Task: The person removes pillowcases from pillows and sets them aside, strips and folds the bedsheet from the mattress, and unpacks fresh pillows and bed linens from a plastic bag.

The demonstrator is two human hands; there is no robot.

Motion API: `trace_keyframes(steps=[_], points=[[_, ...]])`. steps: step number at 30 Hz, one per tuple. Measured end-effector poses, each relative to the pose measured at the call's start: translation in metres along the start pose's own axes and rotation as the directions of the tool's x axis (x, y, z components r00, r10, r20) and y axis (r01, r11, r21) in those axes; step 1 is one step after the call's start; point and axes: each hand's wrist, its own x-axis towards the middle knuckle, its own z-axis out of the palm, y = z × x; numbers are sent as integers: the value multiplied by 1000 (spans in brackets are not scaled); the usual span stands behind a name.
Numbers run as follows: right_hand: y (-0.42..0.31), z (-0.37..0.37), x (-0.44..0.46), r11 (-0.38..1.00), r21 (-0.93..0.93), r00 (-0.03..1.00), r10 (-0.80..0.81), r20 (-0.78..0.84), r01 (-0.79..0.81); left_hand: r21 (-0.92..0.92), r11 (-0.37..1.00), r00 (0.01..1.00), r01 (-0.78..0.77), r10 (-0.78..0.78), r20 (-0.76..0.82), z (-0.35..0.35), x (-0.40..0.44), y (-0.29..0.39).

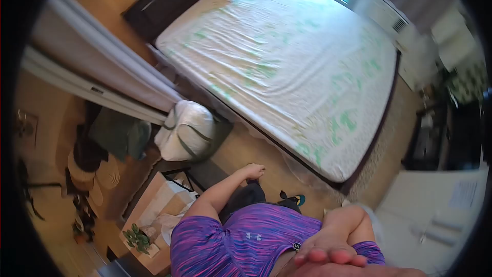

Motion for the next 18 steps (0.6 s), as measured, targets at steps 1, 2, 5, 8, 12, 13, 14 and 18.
trace_keyframes(steps=[1, 2, 5, 8, 12, 13, 14, 18], points=[[11, -34, 13, 989, -94, 957, 136, 257, -116, 10, 997, 996, 75, -74, -56, -18, -8, -20], [19, -65, 30, 957, -212, 833, 277, 480, -196, 11, 989, 984, 146, -144, -106, -35, -12, -36], [31, -130, 85, 207, -906, 622, 779, -75, -369, -164, 962, 955, 217, -245, -170, -99, -29, -69], [53, -304, 42, -100, -629, 577, 307, -757, -771, -419, 881, 841, 219, -389, -377, -144, -20, -111], [48, -406, 76, -312, -520, 460, 249, -852, -795, -411, 892, 839, 189, -365, -404, -202, -4, -139], [47, -422, 100, -503, -606, 536, 297, -791, -616, -422, 884, 832, 201, -382, -402, -223, -2, -142], [48, -435, 121, -551, -593, 499, 329, -801, -588, -406, 892, 833, 200, -373, -409, -243, -3, -145], [68, -493, 175, -549, -650, 581, 326, -745, -525, -437, 858, 774, 271, -464, -431, -291, -18, -157]])
